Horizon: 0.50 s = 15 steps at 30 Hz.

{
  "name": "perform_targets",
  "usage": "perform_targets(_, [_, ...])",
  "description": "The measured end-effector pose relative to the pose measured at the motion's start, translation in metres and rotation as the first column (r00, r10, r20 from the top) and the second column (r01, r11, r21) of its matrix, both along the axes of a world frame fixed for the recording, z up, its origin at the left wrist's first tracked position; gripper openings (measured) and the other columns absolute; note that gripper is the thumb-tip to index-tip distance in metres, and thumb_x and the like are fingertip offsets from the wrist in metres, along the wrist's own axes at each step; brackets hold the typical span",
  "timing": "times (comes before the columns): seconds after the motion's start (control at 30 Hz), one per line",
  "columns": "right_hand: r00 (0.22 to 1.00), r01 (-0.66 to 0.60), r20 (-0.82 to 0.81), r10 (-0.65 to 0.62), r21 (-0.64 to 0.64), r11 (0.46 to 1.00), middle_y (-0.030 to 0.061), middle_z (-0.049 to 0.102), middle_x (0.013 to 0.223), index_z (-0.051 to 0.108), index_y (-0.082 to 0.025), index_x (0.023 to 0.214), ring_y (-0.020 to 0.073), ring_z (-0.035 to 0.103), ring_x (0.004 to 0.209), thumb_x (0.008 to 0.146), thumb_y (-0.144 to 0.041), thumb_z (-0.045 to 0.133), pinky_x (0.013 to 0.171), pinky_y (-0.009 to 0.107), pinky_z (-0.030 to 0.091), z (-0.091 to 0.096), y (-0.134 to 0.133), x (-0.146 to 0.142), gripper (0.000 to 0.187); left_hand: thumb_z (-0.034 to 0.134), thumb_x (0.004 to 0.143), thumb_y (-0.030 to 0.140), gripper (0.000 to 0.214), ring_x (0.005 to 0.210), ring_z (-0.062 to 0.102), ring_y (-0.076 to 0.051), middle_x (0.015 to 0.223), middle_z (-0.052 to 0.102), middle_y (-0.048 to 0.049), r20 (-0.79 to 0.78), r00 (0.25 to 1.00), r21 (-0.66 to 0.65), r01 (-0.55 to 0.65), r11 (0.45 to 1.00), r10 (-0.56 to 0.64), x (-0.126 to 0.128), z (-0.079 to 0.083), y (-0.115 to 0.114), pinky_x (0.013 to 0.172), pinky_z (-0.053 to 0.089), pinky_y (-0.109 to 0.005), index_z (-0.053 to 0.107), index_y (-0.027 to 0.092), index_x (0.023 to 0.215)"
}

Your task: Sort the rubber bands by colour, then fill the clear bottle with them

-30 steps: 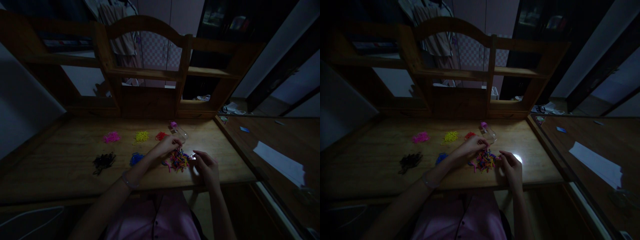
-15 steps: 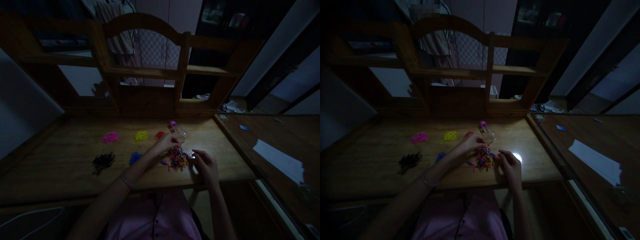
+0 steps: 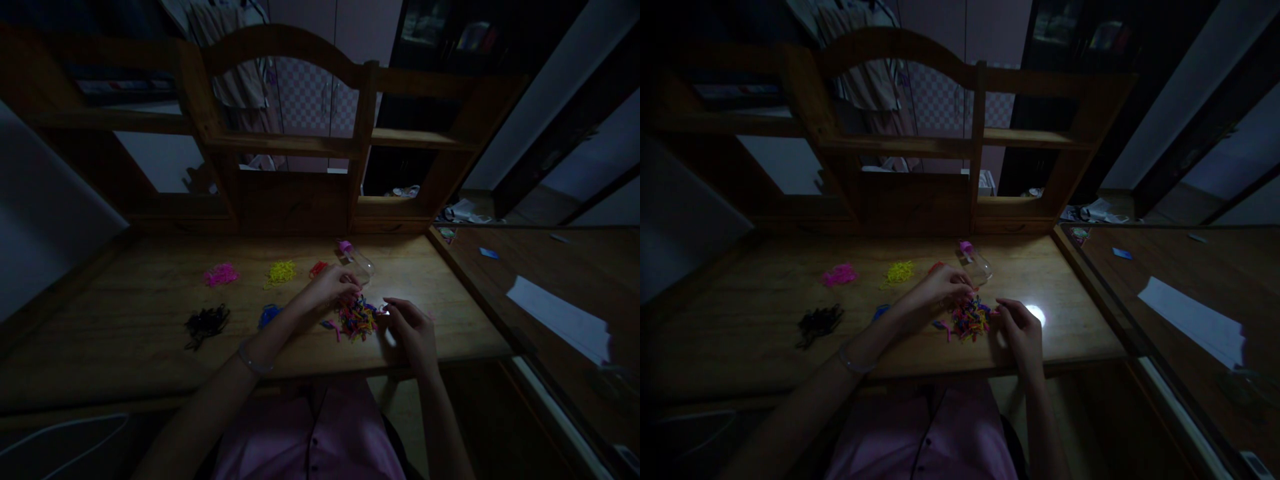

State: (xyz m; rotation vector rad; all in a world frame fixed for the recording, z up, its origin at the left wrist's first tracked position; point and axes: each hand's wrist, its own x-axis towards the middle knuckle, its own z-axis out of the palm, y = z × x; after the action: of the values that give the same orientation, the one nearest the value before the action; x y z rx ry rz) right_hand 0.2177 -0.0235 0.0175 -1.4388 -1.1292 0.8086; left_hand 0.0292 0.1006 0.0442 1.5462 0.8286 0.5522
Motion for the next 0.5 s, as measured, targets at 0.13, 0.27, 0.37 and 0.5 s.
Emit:
perform_targets(0.13, [1.000, 0.003, 0.004, -0.003, 0.004, 1.000, 0.0066, 0.072, 0.090, 0.070, -0.019, 0.101, 0.0210, 0.067, 0.085, 0.084, -0.038, 0.062, 0.074, 0.030, 0.051, -0.002, 0.000, 0.001, 0.027, 0.072, 0.070, 0.022, 0.022, 0.064, 0.066, -0.015, 0.075, 0.071, -0.0103, -0.029, 0.999, 0.012, 0.023, 1.000, -0.022, -0.003, 0.006, -0.001, 0.059, 0.049, -0.023, 0.070, 0.008, 0.087])
perform_targets(0.27, [0.999, 0.012, 0.036, -0.012, 0.013, 1.000, 0.0062, 0.072, 0.091, 0.071, -0.019, 0.101, 0.0202, 0.067, 0.085, 0.085, -0.037, 0.061, 0.074, 0.029, 0.051, -0.003, 0.000, 0.002, 0.026, 0.073, 0.068, 0.021, 0.018, 0.067, 0.066, -0.015, 0.077, 0.073, -0.0101, -0.032, 0.999, 0.013, 0.007, 1.000, -0.007, -0.006, 0.010, -0.002, 0.063, 0.050, -0.025, 0.074, 0.009, 0.082])
perform_targets(0.37, [0.999, 0.000, 0.039, -0.001, 0.016, 1.000, 0.0067, 0.072, 0.093, 0.071, -0.019, 0.100, 0.0204, 0.067, 0.085, 0.085, -0.037, 0.060, 0.073, 0.029, 0.052, 0.000, 0.000, 0.001, 0.025, 0.075, 0.068, 0.024, 0.022, 0.070, 0.067, -0.016, 0.079, 0.074, -0.0092, 0.006, 1.000, -0.059, 0.030, 0.998, -0.030, -0.007, 0.010, -0.006, 0.068, 0.052, -0.027, 0.075, 0.011, 0.085])
perform_targets(0.5, [0.996, -0.088, 0.020, 0.088, 0.052, 0.995, 0.0072, 0.071, 0.105, 0.073, -0.021, 0.099, 0.0223, 0.067, 0.092, 0.084, -0.034, 0.062, 0.075, 0.030, 0.053, 0.007, -0.003, -0.008, 0.023, 0.078, 0.066, 0.026, 0.027, 0.072, 0.068, -0.017, 0.080, 0.074, -0.0100, 0.056, 0.998, -0.131, 0.010, 0.991, -0.003, -0.007, 0.006, -0.012, 0.070, 0.053, -0.028, 0.075, 0.010, 0.088])
